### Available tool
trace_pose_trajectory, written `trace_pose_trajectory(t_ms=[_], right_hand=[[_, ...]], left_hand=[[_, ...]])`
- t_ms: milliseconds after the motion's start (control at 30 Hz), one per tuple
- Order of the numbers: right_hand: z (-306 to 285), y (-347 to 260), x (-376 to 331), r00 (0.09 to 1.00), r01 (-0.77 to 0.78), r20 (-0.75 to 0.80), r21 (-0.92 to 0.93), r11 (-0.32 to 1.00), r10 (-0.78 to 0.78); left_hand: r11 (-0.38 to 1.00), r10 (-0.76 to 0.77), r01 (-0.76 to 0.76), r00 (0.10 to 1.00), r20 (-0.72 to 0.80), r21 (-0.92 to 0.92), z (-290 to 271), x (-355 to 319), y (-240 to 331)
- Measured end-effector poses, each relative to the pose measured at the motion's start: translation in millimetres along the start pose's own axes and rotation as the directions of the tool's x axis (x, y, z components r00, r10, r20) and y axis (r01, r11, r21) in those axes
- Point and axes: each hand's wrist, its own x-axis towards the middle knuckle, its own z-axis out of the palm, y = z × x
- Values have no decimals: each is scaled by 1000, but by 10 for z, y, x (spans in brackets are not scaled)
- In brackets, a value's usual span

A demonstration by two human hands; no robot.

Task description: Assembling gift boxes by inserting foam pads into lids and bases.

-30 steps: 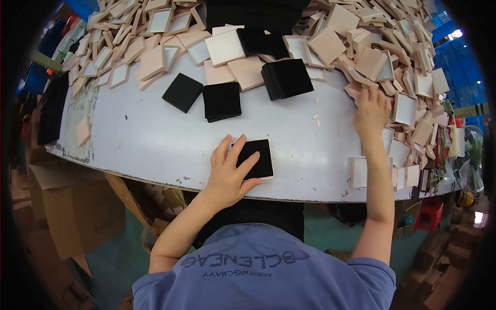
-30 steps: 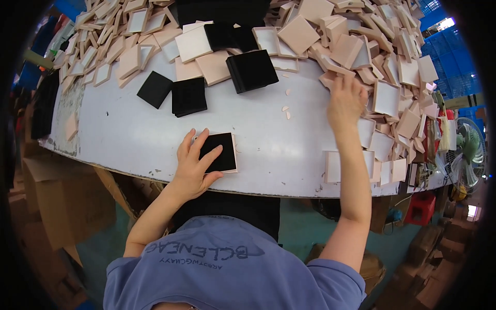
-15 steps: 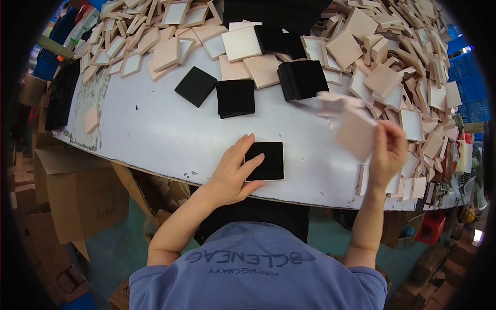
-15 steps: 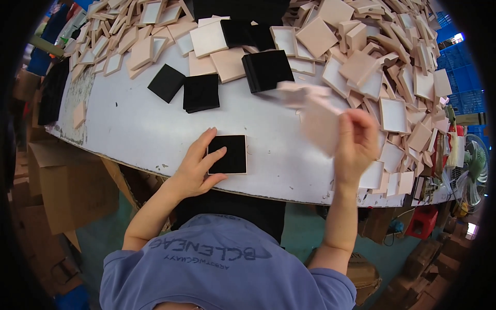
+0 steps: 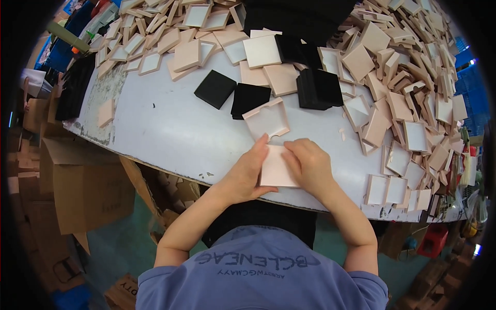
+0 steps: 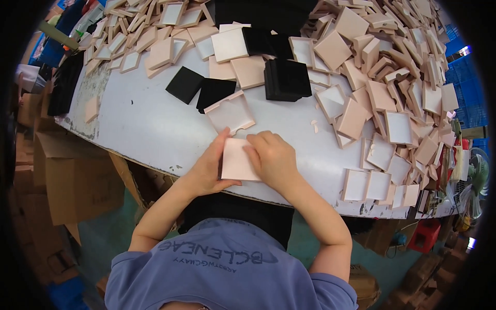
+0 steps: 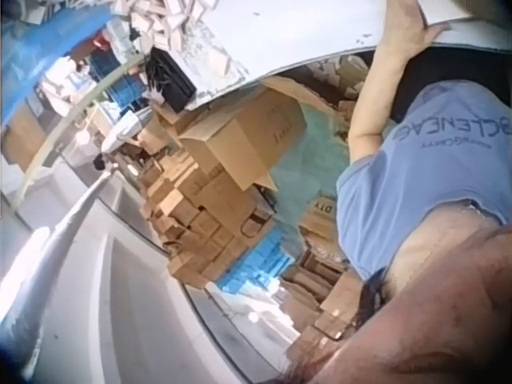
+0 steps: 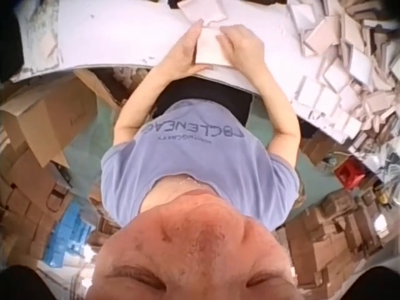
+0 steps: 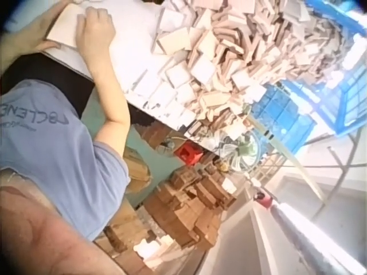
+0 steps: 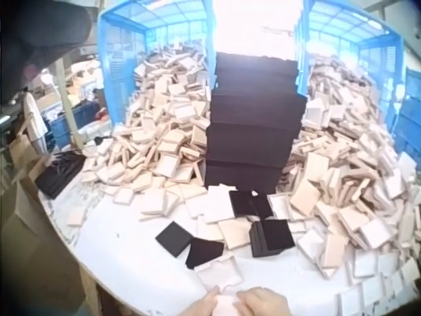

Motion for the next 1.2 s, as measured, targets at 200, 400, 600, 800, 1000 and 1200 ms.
trace_pose_trajectory(t_ms=[200, 400, 600, 800, 1000, 1200], right_hand=[[-49, -55, -203, 991, 95, 94, -51, 994, -90], [-44, -68, -167, 980, 167, 143, -221, 961, -138], [-202, -110, 177, 973, 229, 76, -183, 956, -219], [6, 83, 732, 940, 307, -71, -241, 921, -332], [-201, 205, 564, 942, 186, -240, -215, 959, -236], [-830, 222, 137, 968, -93, -248, -523, 847, -47]], left_hand=[[979, 61, -64, 998, 18, 193, 0, 39, 70], [856, 11, -69, 993, 115, 513, -67, 2, 119], [840, -7, -61, 992, 123, 540, -173, -46, 117], [879, 59, 109, 941, -333, 464, -1212, 550, -600], [503, -163, 224, 973, -163, 835, -1936, 992, -1282], [570, -388, 313, 918, -86, 760, -2136, 1220, -1320]])
